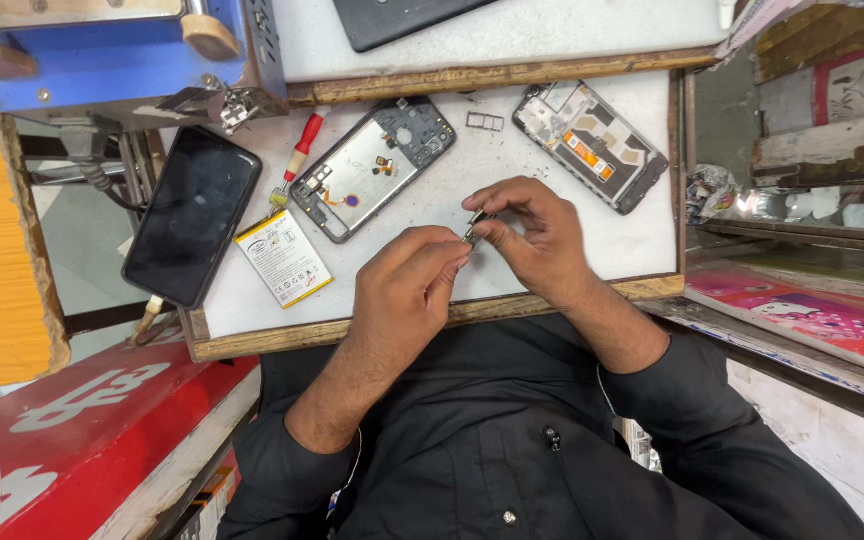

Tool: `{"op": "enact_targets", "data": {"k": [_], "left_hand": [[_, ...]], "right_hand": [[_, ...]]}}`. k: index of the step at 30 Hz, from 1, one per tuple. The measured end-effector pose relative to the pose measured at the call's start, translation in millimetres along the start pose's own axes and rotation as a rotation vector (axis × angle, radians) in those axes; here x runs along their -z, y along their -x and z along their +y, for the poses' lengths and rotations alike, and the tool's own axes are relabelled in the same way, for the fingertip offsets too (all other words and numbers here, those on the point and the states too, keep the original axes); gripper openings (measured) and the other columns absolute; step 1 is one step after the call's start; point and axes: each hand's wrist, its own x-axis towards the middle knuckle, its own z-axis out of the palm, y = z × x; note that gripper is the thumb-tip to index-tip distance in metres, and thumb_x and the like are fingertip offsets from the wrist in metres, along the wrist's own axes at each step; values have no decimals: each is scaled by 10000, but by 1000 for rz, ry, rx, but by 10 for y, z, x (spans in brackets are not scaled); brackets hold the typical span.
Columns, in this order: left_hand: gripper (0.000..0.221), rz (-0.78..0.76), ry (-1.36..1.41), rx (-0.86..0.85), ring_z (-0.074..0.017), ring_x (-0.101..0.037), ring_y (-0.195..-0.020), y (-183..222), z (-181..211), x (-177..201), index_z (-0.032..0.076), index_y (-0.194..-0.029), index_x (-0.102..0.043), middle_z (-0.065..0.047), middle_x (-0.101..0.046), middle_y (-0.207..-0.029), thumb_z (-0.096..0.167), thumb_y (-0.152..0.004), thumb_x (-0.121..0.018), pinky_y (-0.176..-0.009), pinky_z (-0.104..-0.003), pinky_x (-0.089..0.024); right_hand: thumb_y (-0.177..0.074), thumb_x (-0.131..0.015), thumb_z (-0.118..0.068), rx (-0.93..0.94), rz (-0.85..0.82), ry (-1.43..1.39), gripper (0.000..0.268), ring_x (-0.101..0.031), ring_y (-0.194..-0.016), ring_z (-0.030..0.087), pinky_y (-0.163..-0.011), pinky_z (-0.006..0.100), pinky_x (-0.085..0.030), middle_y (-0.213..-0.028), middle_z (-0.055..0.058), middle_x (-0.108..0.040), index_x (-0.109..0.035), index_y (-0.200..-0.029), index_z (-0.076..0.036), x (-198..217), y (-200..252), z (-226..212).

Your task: The person handles a small circuit board, peels off a protective film, and wipes the board with a cotton swab. They also use a spray bottle to apply liquid to the board and continue cleaning it with the swab.

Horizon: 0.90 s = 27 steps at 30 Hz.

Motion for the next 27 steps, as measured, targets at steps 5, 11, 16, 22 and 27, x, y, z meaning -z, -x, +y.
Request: {"op": "enact_targets", "data": {"k": [5, 11, 16, 22, 27], "left_hand": [[189, 22, -83, -70, -251, -718, -909, 32, -37, -8, 45, -1038, -717, -65, -706, -1052, -39, -872, -749, -772, -345, -587], [176, 39, -86, -56, -243, -722, -911, 54, -77, -36, 50, -1041, -714, -67, -708, -1046, -33, -891, -753, -769, -336, -593], [130, 57, -98, -42, -248, -724, -886, 42, -83, -48, 45, -1035, -714, -69, -714, -1018, 8, -921, -766, -741, -337, -586], [90, 61, -85, -8, -231, -716, -802, 26, -69, -55, 43, -1016, -719, -75, -719, -1002, 23, -938, -761, -669, -319, -566], [69, 60, -63, 34, -185, -702, -729, 29, -81, -68, 41, -1012, -726, -77, -728, -1001, 44, -952, -760, -614, -292, -554]], "right_hand": [[-1002, -691, 16, -93, 48, 139, 128, -750, -1083, 193, -939, 312, -648, -1146, 162, -755, -602, -1093, -4, -12, -14, -72], [-999, -690, 6, -137, 47, 173, 64, -770, -1015, 189, -886, 301, -660, -1086, 163, -771, -633, -1029, 11, -11, -38, -107], [-1010, -680, -16, -155, 52, 169, 45, -775, -990, 175, -868, 296, -665, -1066, 155, -777, -650, -1016, 16, -8, -54, -106], [-1023, -659, -34, -167, 40, 170, 51, -776, -975, 165, -865, 295, -672, -1062, 144, -779, -663, -1019, 17, 7, -54, -96], [-1027, -655, -39, -176, 35, 193, 60, -775, -957, 156, -857, 290, -670, -1058, 135, -784, -666, -996, 12, 9, -45, -85]]}}
